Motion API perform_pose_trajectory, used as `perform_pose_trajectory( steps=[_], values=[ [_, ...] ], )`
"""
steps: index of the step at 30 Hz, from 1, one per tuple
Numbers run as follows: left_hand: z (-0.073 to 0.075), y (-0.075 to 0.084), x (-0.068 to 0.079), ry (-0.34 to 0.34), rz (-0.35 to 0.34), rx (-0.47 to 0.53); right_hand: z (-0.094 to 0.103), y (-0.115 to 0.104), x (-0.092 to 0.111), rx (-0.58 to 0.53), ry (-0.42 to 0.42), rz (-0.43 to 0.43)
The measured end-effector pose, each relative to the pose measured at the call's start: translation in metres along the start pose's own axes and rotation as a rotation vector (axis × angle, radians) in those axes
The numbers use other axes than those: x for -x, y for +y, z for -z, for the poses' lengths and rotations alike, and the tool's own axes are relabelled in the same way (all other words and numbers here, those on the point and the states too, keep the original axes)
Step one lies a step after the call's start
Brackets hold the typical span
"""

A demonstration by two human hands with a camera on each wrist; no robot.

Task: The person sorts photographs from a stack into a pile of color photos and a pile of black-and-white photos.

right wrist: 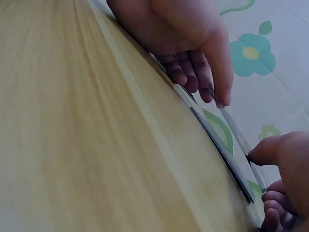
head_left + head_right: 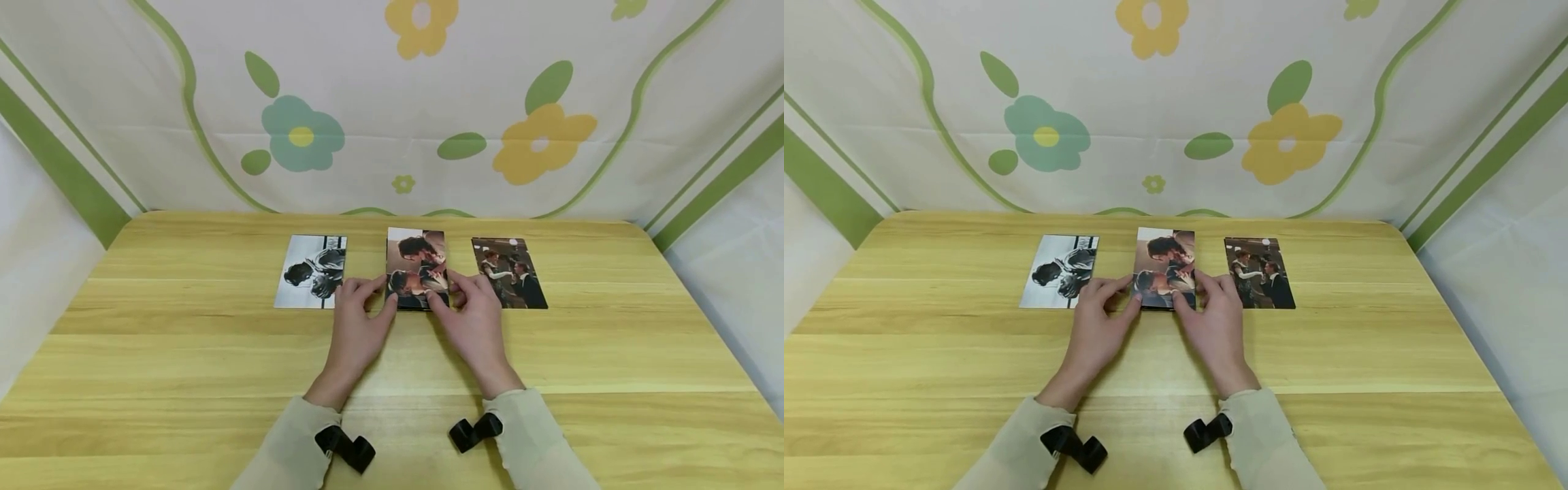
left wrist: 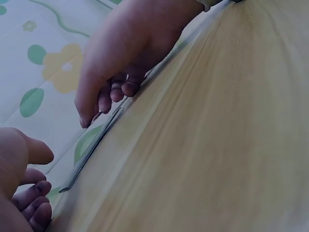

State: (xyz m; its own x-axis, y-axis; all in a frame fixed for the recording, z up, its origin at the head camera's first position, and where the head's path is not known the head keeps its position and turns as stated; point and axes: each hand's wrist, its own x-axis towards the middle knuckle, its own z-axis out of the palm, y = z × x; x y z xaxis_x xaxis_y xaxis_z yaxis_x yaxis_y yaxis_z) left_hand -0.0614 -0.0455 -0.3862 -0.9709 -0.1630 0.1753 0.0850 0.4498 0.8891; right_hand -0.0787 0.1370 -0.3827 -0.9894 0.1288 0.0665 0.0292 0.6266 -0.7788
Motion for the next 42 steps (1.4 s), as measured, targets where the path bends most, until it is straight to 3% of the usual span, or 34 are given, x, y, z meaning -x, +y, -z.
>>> perform_pose_trajectory(
  steps=[5, 8, 13, 18, 42],
  values=[
    [0.003, 0.003, -0.001, 0.04, 0.003, 0.129, 0.004, -0.004, 0.0, -0.059, 0.011, 0.012],
    [0.006, 0.007, -0.002, 0.042, 0.047, 0.22, 0.008, -0.01, 0.0, -0.149, 0.006, 0.01],
    [0.014, 0.019, -0.003, 0.035, 0.107, 0.287, 0.017, -0.022, 0.001, -0.26, 0.018, 0.009],
    [0.019, 0.027, -0.003, 0.038, 0.118, 0.309, 0.022, -0.03, 0.002, -0.291, 0.02, 0.021],
    [0.02, 0.029, -0.004, 0.014, 0.17, 0.314, 0.022, -0.028, 0.003, -0.284, 0.002, -0.03]
  ],
)
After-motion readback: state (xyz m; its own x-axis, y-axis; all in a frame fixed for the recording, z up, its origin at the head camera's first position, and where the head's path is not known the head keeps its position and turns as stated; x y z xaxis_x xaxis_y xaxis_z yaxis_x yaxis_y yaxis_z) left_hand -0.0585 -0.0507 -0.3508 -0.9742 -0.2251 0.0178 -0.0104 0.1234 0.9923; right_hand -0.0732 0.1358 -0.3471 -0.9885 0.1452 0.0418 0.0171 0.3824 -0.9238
